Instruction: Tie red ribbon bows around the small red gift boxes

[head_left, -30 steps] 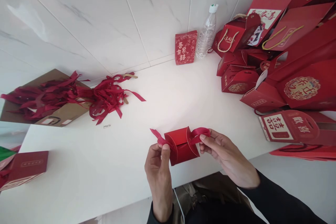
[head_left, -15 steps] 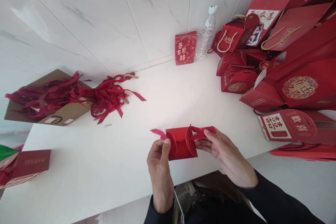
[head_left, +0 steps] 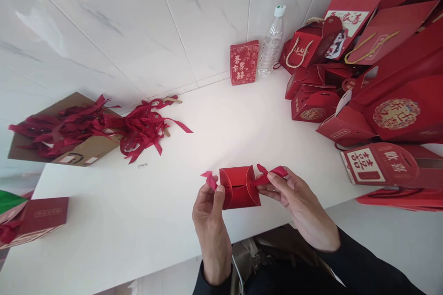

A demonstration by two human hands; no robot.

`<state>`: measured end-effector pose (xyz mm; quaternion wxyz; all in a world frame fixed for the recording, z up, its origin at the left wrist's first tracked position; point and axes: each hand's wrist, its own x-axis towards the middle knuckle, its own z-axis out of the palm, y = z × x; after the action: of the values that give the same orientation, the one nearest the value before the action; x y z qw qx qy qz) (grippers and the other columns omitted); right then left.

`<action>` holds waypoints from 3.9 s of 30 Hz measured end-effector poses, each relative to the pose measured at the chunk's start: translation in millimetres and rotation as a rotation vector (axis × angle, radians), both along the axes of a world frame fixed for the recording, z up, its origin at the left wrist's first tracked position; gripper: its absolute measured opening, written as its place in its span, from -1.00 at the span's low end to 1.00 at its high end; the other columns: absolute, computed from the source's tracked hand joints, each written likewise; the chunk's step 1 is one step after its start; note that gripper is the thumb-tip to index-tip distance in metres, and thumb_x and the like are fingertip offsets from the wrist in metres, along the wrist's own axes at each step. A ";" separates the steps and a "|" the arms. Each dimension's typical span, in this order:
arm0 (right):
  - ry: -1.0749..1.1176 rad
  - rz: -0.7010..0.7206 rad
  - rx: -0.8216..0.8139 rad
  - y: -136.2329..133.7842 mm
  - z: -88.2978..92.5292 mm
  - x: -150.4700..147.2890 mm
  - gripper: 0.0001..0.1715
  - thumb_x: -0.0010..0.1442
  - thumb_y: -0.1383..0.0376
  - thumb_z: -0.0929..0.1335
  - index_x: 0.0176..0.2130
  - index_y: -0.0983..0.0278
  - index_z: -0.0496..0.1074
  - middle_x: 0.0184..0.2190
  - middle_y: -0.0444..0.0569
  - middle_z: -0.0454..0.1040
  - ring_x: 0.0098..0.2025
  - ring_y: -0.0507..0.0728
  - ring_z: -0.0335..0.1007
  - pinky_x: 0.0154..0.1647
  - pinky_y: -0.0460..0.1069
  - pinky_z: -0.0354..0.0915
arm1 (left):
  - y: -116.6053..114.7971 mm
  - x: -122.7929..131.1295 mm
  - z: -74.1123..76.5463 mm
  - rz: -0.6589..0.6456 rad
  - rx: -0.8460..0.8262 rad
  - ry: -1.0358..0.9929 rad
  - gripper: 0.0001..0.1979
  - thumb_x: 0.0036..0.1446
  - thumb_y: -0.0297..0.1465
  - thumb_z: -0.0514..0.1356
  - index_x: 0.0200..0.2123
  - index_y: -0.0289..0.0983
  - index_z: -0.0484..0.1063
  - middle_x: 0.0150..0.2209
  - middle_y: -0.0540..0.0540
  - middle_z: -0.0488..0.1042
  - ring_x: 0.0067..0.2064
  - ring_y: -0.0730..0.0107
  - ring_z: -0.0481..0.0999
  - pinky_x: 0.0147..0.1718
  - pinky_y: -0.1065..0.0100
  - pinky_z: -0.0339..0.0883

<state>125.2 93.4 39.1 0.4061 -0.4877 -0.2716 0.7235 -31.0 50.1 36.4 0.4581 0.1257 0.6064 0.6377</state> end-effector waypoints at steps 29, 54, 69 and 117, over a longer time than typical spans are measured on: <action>0.017 -0.002 -0.032 1.1 -2.1 -1.4 -0.66 0.22 0.05 0.49 -0.26 0.21 0.38 -0.26 -0.13 0.58 -0.14 0.13 0.56 0.14 0.13 0.41 | -4.3 -17.6 -12.0 -0.019 -0.135 0.091 -0.69 0.10 -0.29 0.31 -0.55 -0.26 0.30 -0.56 0.08 0.30 -0.52 0.56 0.24 -0.52 0.48 0.19; -0.495 0.293 0.703 21.1 54.3 -17.4 -0.84 0.34 0.16 0.37 -0.26 0.15 0.34 -0.15 -0.06 0.56 -0.07 0.16 0.49 0.00 0.06 0.38 | 10.9 -1.1 27.8 -0.449 0.050 0.571 -0.82 0.21 -0.25 0.26 -0.30 -0.23 0.58 -0.34 -0.10 0.57 -0.25 0.25 0.50 -0.27 0.30 0.37; -0.676 0.931 0.934 72.8 62.6 16.7 -0.72 0.40 0.20 0.26 -0.22 0.18 0.53 -0.42 -0.13 0.51 -0.44 0.10 0.32 -0.38 0.00 0.18 | 19.1 -19.6 27.9 -0.550 0.038 0.293 -0.57 0.35 -0.07 0.07 -0.18 -0.24 0.61 -0.30 -0.11 0.57 -0.24 0.29 0.50 -0.18 0.31 0.35; -0.735 0.408 0.351 27.0 3.3 40.1 -0.50 0.32 -0.15 0.25 -0.32 0.18 0.42 -0.37 -0.05 0.48 -0.27 0.21 0.38 -0.28 0.05 0.22 | -24.0 -17.9 -7.1 -0.406 0.054 0.242 -0.47 0.25 -0.11 0.20 0.25 -0.08 0.37 0.36 -0.16 0.25 0.43 -0.01 0.08 0.36 -0.02 0.03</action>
<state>165.3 120.4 42.5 0.2086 -0.5725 -0.6068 0.5105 -48.9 26.1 29.4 0.4975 0.3327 0.6019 0.5287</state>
